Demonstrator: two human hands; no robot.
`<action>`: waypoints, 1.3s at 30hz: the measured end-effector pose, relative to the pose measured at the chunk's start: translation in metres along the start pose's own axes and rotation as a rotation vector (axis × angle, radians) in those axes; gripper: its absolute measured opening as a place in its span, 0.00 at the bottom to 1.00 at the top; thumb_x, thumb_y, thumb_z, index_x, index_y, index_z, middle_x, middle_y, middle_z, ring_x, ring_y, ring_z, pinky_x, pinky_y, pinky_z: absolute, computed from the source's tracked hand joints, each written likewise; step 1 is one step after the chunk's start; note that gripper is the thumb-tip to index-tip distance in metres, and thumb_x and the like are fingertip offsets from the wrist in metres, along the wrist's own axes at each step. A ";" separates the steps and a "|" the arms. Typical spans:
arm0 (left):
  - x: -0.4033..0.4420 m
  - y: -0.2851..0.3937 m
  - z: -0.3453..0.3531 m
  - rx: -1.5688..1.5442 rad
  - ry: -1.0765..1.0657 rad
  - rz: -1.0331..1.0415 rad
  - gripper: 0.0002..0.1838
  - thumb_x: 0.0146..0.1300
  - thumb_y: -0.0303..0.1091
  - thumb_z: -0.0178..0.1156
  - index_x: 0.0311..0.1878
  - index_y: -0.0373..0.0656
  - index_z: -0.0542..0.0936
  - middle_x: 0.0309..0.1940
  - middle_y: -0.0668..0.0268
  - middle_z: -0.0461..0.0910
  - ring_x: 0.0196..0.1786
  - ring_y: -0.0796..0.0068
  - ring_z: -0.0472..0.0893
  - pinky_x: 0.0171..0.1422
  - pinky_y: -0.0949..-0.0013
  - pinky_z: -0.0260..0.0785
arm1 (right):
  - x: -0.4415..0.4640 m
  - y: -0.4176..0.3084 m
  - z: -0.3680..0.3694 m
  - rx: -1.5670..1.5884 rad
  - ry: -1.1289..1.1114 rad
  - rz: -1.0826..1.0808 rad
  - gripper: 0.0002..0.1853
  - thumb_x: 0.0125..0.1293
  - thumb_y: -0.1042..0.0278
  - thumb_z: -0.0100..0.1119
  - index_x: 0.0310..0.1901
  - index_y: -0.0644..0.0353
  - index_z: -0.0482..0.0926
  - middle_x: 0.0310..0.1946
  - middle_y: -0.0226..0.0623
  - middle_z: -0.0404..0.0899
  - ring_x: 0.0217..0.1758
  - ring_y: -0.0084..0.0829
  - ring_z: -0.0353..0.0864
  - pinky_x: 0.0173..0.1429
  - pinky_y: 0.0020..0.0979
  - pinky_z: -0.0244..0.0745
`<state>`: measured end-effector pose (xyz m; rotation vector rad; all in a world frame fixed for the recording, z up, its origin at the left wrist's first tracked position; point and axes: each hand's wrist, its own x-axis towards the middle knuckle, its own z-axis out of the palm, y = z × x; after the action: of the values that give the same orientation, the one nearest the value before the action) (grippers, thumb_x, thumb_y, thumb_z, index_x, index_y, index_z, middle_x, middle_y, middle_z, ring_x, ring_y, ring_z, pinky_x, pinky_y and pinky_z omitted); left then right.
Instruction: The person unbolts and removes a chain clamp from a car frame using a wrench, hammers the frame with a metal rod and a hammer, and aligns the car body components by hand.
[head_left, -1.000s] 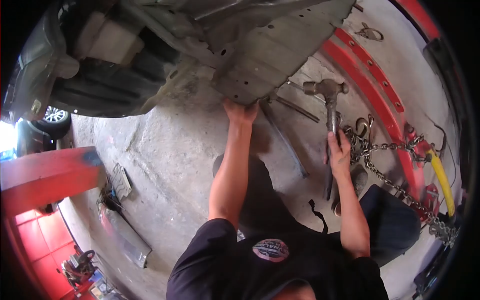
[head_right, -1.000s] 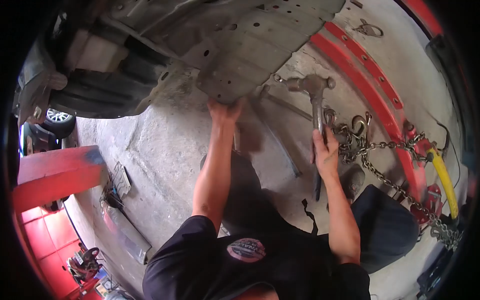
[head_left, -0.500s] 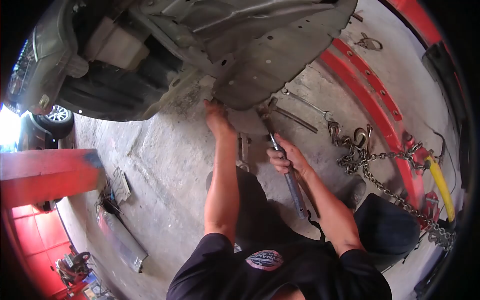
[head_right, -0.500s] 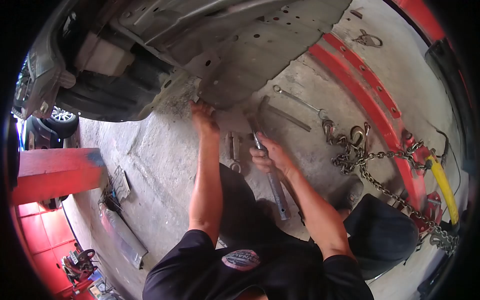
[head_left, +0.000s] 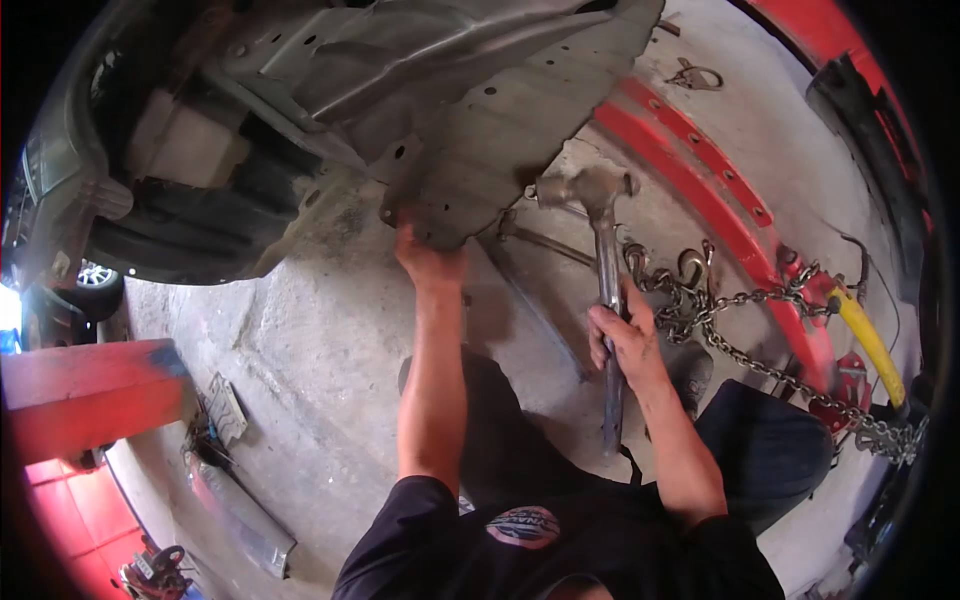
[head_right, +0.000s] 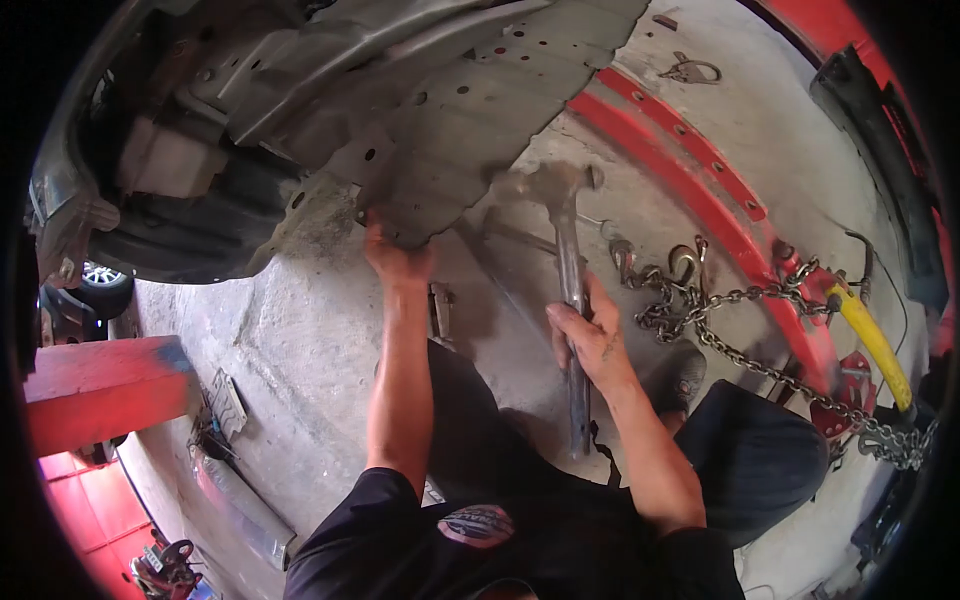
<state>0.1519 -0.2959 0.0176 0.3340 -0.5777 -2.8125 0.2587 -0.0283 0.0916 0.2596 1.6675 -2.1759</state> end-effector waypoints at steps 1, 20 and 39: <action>-0.003 0.000 0.007 -0.042 -0.040 0.003 0.29 0.72 0.49 0.54 0.71 0.45 0.71 0.71 0.61 0.71 0.73 0.58 0.69 0.76 0.50 0.61 | -0.002 -0.006 0.006 0.011 0.021 -0.069 0.22 0.71 0.69 0.58 0.63 0.58 0.66 0.23 0.29 0.70 0.15 0.22 0.67 0.19 0.26 0.66; 0.005 0.002 0.016 -0.155 0.004 0.020 0.28 0.75 0.46 0.49 0.71 0.41 0.70 0.72 0.58 0.69 0.74 0.54 0.67 0.78 0.47 0.58 | 0.082 -0.037 -0.028 -0.973 0.367 -0.488 0.23 0.74 0.59 0.55 0.65 0.62 0.69 0.25 0.53 0.78 0.27 0.48 0.82 0.36 0.42 0.75; 0.003 0.002 -0.006 -0.008 -0.135 0.101 0.30 0.68 0.46 0.57 0.70 0.43 0.72 0.68 0.59 0.74 0.70 0.55 0.72 0.74 0.46 0.64 | 0.063 -0.048 -0.031 -0.755 0.383 -0.429 0.24 0.73 0.57 0.57 0.64 0.63 0.73 0.27 0.52 0.79 0.29 0.42 0.81 0.40 0.39 0.75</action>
<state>0.1513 -0.3009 0.0126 0.1105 -0.5934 -2.7534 0.1789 -0.0002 0.1016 0.1056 2.8352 -1.6276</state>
